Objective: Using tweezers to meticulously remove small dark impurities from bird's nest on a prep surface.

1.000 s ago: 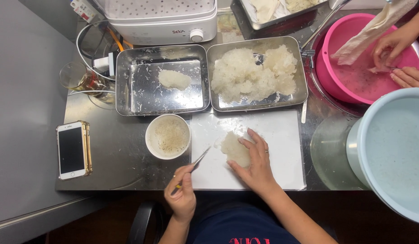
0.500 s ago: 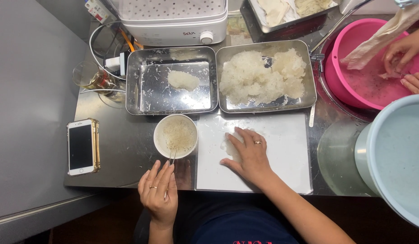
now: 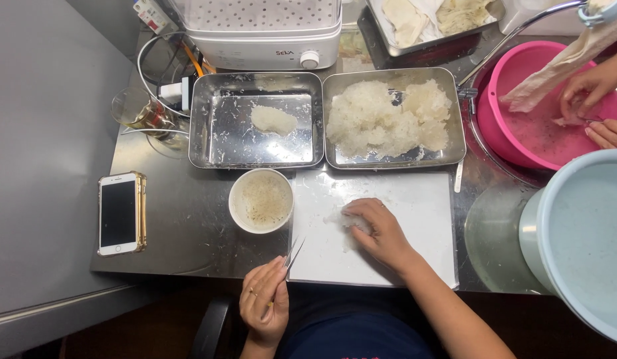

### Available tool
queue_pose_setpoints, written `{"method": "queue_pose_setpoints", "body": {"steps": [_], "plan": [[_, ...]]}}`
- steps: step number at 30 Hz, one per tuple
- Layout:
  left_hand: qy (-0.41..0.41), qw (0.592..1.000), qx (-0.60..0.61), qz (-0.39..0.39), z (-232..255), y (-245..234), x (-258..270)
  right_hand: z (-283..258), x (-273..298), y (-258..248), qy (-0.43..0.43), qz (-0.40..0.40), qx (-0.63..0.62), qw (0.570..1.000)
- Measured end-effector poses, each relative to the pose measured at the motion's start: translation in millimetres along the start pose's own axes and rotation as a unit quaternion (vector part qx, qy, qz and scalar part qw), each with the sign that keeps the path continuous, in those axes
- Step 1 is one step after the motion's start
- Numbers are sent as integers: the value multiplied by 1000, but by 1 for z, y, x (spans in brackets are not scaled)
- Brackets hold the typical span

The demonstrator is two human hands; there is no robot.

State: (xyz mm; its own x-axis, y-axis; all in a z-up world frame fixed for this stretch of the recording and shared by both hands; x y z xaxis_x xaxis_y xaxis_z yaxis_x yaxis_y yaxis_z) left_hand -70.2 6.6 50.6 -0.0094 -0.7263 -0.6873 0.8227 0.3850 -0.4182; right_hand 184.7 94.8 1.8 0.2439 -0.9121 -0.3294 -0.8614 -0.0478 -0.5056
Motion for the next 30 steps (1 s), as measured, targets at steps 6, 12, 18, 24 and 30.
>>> {"method": "queue_pose_setpoints", "body": {"steps": [6, 12, 18, 24, 30], "plan": [[-308, 939, 154, 23, -21, 15, 23, 1, 26, -14, 31, 63, 44, 997], [-409, 863, 286, 81, -33, 30, 39, 2, 36, -21, 128, 86, 62, 986], [-462, 791, 382, 118, -44, 38, 54, 11, 32, -23, 167, 45, 22, 985], [-501, 766, 386, 118, -39, 43, 52, -8, 31, -6, 225, 76, -13, 971], [-467, 818, 319, 106, -31, 42, 46, -1, 20, 9, 107, 61, 49, 991]]}}
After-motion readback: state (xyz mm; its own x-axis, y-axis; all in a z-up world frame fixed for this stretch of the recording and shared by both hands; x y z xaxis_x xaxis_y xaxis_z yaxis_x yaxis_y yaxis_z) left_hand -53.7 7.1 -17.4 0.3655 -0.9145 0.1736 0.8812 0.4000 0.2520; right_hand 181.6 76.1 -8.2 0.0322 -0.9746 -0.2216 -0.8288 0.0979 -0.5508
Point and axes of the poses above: each hand's wrist, its own x-axis away from the middle knuckle, its own y-axis out of the palm, z = x × y, the point moved 4 cm from there along -x, towards the middle knuckle, and after that the axes turned 1 degree about x, right-handed, at the moved point
